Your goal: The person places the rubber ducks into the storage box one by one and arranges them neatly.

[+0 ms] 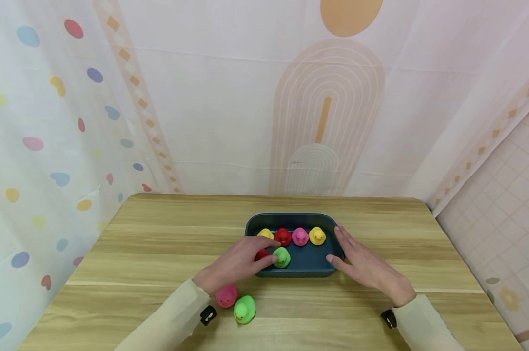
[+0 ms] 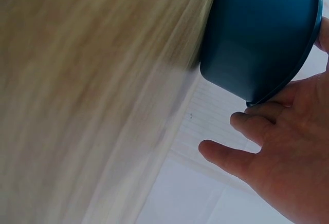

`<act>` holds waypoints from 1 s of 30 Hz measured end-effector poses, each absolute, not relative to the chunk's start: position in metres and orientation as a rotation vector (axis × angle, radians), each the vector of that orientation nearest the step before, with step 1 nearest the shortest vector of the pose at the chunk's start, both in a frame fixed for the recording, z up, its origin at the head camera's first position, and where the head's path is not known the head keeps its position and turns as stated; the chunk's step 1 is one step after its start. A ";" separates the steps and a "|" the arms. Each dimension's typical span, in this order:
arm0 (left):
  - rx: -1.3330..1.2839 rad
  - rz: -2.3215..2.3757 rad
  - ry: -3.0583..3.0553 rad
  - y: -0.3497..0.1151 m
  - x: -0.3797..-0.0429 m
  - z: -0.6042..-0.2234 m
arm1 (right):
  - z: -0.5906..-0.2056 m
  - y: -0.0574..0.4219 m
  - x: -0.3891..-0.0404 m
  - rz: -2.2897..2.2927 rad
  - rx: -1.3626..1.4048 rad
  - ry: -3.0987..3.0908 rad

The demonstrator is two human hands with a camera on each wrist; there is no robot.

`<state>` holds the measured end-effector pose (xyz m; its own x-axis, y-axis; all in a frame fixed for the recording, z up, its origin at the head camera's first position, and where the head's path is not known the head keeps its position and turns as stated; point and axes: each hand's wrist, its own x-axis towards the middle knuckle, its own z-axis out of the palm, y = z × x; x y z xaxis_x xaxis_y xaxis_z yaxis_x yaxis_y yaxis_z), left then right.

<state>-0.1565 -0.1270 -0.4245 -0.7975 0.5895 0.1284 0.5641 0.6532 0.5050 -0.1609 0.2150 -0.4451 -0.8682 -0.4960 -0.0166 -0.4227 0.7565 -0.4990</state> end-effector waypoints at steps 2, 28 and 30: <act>1.005 0.848 2.812 -0.132 -0.154 -0.424 | -0.445 0.215 -0.161 -0.746 -0.736 2.803; 1.214 0.740 2.921 -0.180 -0.111 -0.439 | -0.445 0.215 -0.161 -0.745 -0.739 2.797; 1.232 0.727 2.936 -0.184 -0.109 -0.440 | -0.445 0.215 -0.161 -0.744 -0.742 2.797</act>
<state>-0.1088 -0.1838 -0.4404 -0.7089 0.6479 0.2789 0.7031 0.6178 0.3521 -0.1611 0.2151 -0.4448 -0.8657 -0.5001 -0.0204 -0.4239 0.7542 -0.5015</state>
